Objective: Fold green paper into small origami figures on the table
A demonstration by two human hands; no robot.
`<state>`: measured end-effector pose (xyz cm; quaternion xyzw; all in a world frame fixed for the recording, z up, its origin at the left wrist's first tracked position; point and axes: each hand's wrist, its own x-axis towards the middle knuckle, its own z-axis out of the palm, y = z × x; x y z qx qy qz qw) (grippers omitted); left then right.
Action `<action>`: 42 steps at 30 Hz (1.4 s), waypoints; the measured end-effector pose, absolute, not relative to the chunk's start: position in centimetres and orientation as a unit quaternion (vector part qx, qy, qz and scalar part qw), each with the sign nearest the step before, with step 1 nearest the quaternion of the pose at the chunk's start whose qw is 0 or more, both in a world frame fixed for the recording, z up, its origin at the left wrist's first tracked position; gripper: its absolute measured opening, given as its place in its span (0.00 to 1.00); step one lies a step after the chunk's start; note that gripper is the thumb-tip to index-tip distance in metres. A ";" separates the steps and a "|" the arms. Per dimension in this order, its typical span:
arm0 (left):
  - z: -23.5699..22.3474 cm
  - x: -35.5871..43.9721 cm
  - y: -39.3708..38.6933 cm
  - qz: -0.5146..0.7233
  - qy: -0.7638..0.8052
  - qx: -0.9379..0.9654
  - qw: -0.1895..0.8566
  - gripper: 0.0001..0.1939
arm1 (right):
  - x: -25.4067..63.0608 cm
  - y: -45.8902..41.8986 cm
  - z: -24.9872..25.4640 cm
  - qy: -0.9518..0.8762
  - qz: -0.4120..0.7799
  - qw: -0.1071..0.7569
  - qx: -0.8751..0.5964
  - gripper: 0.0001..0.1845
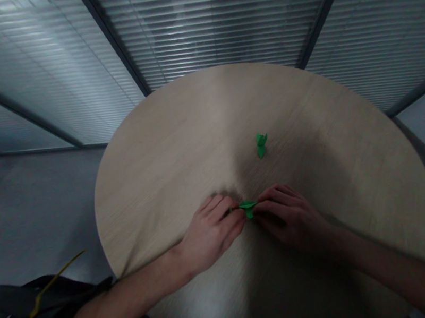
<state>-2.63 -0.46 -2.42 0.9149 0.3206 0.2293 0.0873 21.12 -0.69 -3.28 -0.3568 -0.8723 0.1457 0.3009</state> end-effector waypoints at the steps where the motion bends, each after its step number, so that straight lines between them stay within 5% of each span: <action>1: -2.4 -2.6 -0.4 0.231 0.321 0.914 0.089 0.11 | 21.2 -0.6 -3.2 -0.867 0.157 0.302 -0.365 0.06; 42: -2.1 -2.6 -0.5 0.233 0.340 0.904 0.114 0.11 | 21.3 -0.3 -3.4 -0.873 0.155 0.289 -0.362 0.07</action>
